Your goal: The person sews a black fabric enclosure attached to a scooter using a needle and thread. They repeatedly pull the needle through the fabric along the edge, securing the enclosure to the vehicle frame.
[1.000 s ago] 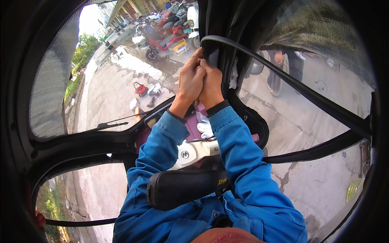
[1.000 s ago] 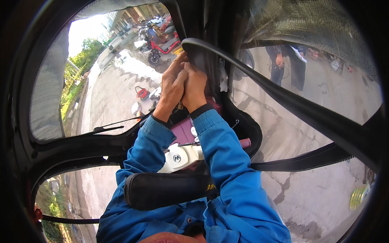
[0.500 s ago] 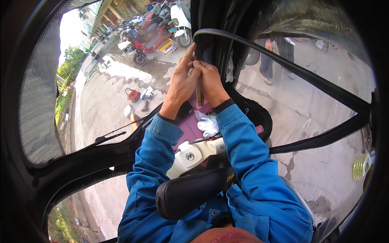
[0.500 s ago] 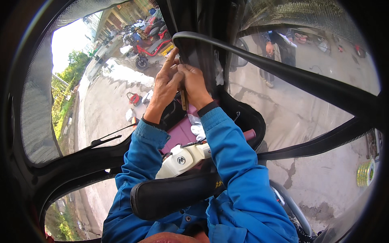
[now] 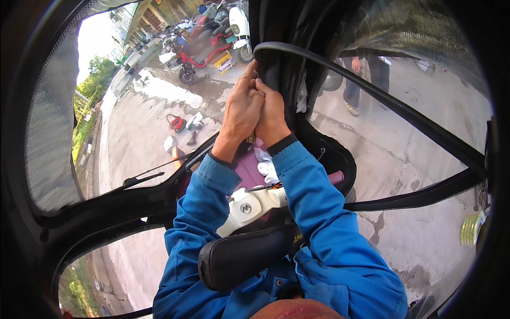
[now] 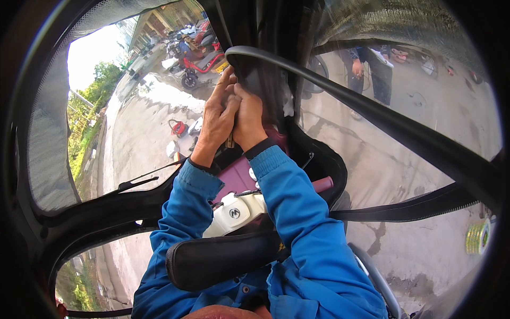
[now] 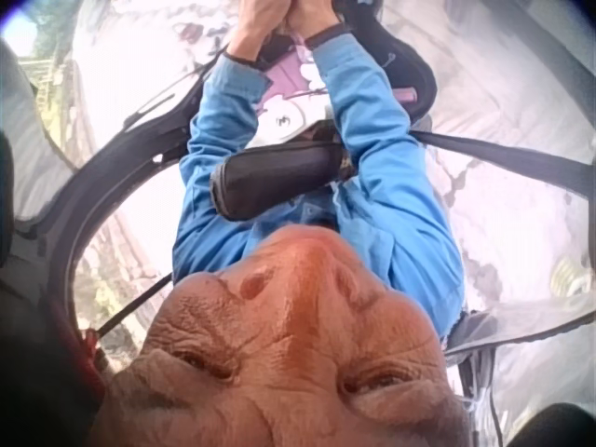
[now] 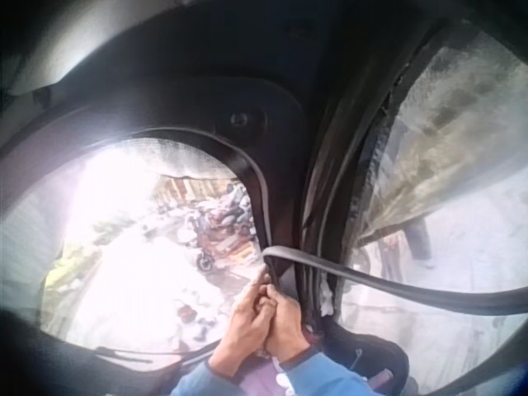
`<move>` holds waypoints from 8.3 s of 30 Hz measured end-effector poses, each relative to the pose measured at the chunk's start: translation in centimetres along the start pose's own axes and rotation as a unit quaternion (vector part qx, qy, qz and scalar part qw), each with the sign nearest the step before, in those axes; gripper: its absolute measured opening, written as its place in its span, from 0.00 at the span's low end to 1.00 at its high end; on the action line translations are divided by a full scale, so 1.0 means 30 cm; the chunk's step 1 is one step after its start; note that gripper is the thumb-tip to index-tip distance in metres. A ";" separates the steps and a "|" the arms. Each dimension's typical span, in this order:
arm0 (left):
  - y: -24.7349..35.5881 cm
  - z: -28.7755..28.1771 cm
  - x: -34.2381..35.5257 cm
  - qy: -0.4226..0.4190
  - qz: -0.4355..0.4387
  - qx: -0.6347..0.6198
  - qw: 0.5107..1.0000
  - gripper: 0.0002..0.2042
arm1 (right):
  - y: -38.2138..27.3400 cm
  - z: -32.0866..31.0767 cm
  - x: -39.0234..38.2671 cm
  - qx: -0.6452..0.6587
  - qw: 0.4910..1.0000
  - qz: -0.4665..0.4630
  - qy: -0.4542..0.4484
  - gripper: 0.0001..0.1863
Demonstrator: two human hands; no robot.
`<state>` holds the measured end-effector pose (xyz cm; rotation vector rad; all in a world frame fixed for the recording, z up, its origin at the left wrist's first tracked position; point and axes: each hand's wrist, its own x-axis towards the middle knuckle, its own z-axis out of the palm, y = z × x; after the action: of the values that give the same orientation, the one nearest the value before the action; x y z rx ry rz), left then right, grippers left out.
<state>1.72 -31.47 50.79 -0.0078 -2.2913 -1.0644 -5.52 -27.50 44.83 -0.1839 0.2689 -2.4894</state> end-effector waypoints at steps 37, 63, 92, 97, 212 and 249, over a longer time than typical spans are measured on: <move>-0.111 0.094 -0.028 0.097 -0.030 -0.230 0.968 0.24 | -0.087 -0.157 0.005 -0.158 0.983 0.064 -0.074 0.14; -0.077 0.029 0.029 0.054 0.027 -0.006 0.998 0.22 | -0.005 0.004 -0.050 0.014 1.000 0.025 -0.002 0.17; -0.135 0.070 -0.014 0.086 0.043 -0.028 0.995 0.20 | -0.033 -0.139 0.012 -0.132 0.991 0.033 -0.013 0.16; -0.112 0.045 0.004 0.066 0.049 0.016 0.996 0.21 | 0.027 -0.101 0.012 -0.039 0.999 0.031 0.007 0.17; 0.013 -0.021 0.018 -0.010 0.012 -0.235 0.972 0.27 | -0.163 0.059 -0.122 -0.157 0.986 0.050 -0.040 0.08; -0.034 -0.047 0.008 -0.020 0.005 -0.165 0.986 0.31 | -0.043 -0.002 -0.084 -0.178 0.983 -0.023 -0.030 0.13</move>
<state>2.02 -33.22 50.90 -0.1735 -2.1215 -1.4373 -4.27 -24.98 44.89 -0.4138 0.6904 -2.4572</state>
